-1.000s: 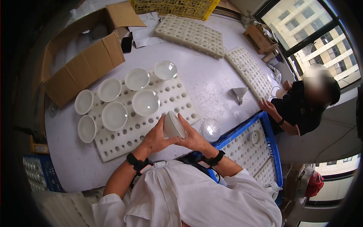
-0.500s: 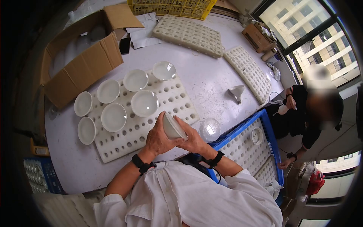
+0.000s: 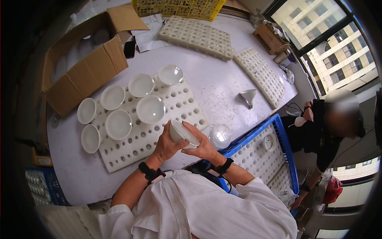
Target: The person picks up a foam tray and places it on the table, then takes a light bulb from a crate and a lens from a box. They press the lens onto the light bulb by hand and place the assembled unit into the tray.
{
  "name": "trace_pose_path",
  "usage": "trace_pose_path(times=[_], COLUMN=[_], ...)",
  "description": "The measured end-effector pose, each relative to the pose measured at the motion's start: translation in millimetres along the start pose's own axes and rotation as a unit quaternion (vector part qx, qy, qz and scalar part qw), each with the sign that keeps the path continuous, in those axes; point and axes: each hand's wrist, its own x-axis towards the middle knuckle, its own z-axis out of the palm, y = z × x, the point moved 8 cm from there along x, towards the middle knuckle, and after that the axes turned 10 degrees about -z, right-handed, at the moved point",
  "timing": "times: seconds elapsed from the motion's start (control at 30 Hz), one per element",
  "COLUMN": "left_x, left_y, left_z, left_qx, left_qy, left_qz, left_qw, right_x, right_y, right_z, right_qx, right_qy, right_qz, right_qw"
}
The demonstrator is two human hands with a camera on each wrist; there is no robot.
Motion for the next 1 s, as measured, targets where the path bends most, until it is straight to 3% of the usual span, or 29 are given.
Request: trace_pose_path(times=[0.37, 0.67, 1.0], left_x=[-5, -2, 0], left_y=[8, -6, -5], left_z=[2, 0, 1], left_qx=[-0.012, -0.048, -0.087], left_qy=[0.016, 0.035, 0.028], left_qz=[-0.054, -0.015, -0.042], left_qw=[0.998, 0.998, 0.995], right_x=[3, 1, 3], right_y=[-7, -11, -7], right_z=[-1, 3, 4], right_qx=[-0.095, -0.121, -0.18], right_qy=[0.045, 0.065, 0.074], right_qz=[-0.035, -0.06, -0.037], right_qw=[0.994, 0.989, 0.98])
